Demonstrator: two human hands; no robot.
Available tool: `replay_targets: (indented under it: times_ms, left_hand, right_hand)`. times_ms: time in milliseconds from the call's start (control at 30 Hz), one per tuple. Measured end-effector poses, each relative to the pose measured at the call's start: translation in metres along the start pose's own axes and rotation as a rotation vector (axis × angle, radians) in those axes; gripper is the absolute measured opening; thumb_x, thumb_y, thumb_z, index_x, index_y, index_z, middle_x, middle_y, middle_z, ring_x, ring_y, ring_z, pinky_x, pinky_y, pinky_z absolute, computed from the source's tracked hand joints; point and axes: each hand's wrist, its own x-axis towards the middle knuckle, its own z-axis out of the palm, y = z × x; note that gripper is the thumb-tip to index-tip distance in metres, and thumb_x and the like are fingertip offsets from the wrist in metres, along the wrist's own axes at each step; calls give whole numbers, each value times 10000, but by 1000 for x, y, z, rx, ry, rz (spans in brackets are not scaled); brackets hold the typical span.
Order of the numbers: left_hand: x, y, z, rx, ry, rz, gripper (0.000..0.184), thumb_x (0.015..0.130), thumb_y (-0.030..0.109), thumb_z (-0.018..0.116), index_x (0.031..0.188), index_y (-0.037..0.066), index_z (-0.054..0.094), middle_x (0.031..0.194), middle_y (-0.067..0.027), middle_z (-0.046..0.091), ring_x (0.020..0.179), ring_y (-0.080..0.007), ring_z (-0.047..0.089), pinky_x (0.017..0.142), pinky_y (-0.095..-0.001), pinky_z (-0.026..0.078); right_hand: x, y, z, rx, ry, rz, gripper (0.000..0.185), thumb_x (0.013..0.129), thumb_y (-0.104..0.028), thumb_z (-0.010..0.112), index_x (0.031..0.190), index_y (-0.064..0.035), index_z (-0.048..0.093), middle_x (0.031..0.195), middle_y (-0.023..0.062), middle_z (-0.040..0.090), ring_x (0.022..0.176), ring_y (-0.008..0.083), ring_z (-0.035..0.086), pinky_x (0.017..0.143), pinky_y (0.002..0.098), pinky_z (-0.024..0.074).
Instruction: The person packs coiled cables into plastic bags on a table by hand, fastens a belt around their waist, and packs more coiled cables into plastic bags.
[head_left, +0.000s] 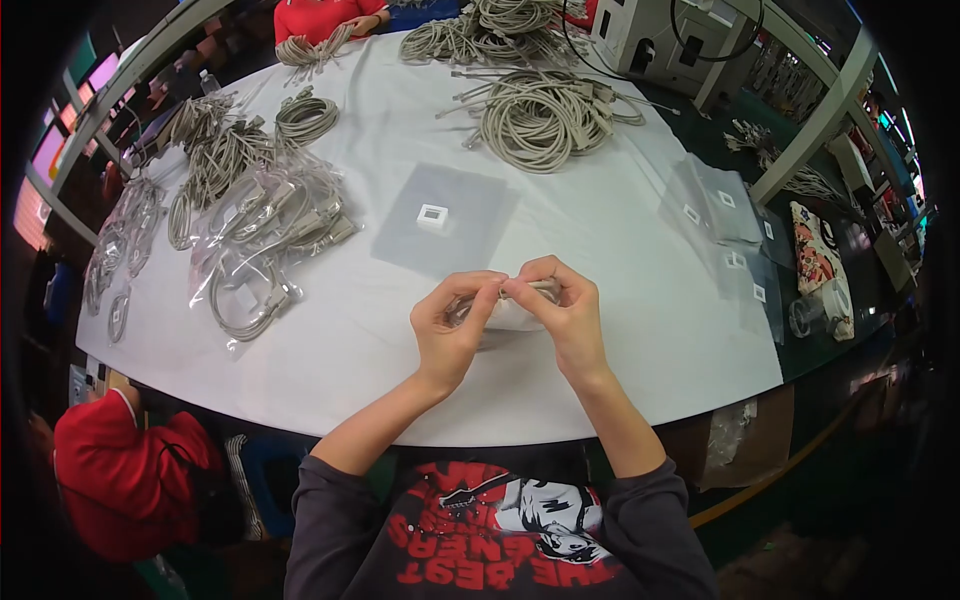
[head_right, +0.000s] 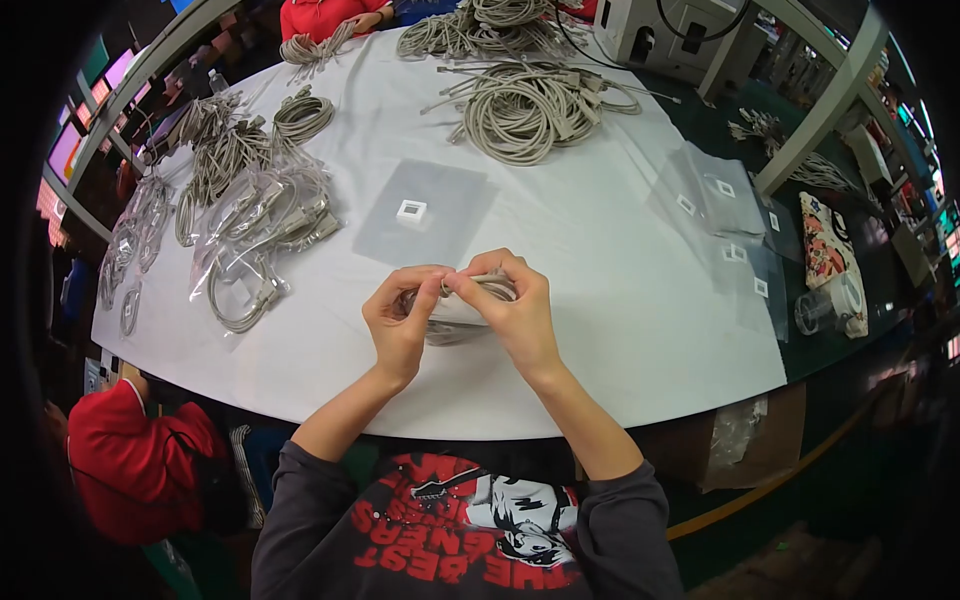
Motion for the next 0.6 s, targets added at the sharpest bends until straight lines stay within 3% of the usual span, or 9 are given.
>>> replay_targets:
  times_ms: [133,233,400,433,500,600]
  left_hand:
    - [2,-3,-3,179,-55,49,38,818,12,581,844,-7,603,902,-78,639,800,-109,584,734,-228,465]
    - [4,-13,-12,464,-187,282,56,784,6,612,838,-5,602,905,-72,643,793,-110,585,741,-231,464]
    - [10,-13,-16,612,-225,435,64,798,34,601,848,-5,592,881,-60,647,778,-120,585,735,-247,463]
    - [12,-8,-15,465,-189,335,63,816,52,587,851,-1,587,875,-63,647,774,-122,584,729,-251,461]
    - [13,0,-13,166,-120,131,83,851,87,558,856,6,578,862,-68,647,764,-127,582,717,-260,459]
    - [9,-5,-23,110,-103,-7,166,895,169,505,880,11,552,892,-92,638,759,-126,570,717,-256,444]
  right_hand:
    - [-1,-1,-9,-190,-31,-79,73,745,-44,667,763,-28,598,800,4,551,733,79,500,663,220,389]
    - [1,2,-17,-322,-67,-134,77,739,-34,672,758,-22,598,808,8,556,743,81,501,684,225,391]
    - [2,4,-19,-429,-104,-253,88,782,-79,641,746,-11,599,803,8,560,753,80,494,704,231,386]
    - [3,1,-19,-431,-103,-274,88,782,-79,641,746,-11,599,803,8,560,753,80,494,704,231,386]
    - [2,-6,-23,-155,-91,-85,138,827,-138,602,759,-18,605,796,2,562,748,82,492,699,229,379]
    - [0,-2,-29,88,-1,42,192,863,-192,564,786,-23,612,802,-2,568,745,81,490,688,227,374]
